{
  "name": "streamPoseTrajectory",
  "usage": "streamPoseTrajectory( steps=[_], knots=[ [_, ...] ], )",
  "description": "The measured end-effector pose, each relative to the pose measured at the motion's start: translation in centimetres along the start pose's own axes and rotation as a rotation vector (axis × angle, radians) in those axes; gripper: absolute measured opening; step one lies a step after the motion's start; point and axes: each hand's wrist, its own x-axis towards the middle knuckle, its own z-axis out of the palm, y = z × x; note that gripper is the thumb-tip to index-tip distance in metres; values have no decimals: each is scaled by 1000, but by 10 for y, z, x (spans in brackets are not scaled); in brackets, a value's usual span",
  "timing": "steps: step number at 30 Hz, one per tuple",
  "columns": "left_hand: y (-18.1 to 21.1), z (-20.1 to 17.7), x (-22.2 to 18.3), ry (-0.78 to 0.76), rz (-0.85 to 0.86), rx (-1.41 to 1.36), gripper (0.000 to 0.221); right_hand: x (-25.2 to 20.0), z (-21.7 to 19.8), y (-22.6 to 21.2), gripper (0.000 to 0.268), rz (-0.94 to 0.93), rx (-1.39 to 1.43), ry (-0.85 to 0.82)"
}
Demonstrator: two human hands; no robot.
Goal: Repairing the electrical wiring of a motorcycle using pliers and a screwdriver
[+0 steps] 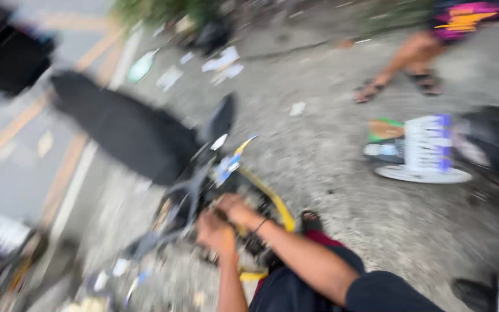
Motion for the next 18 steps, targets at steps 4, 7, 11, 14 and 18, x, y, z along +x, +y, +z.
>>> streamPoseTrajectory(
  steps=[4, 7, 11, 14, 18],
  knots=[
    [9, 2, -2, 9, -178, -30, 16, 0, -14, 0, 21, 417, 86, 97],
    [39, -18, 16, -99, -294, -121, 20, -7, -21, -39, 15, 402, 115, 141],
    [49, -29, 23, -215, -386, -162, 25, -16, -23, -88, 17, 412, 248, 181],
    [50, -32, 22, -210, -434, -216, 29, -11, -31, -96, 18, 379, 175, 162],
    [62, -36, 15, -227, -377, -20, 35, -16, -38, -100, 16, 328, 36, 135]
  ],
)
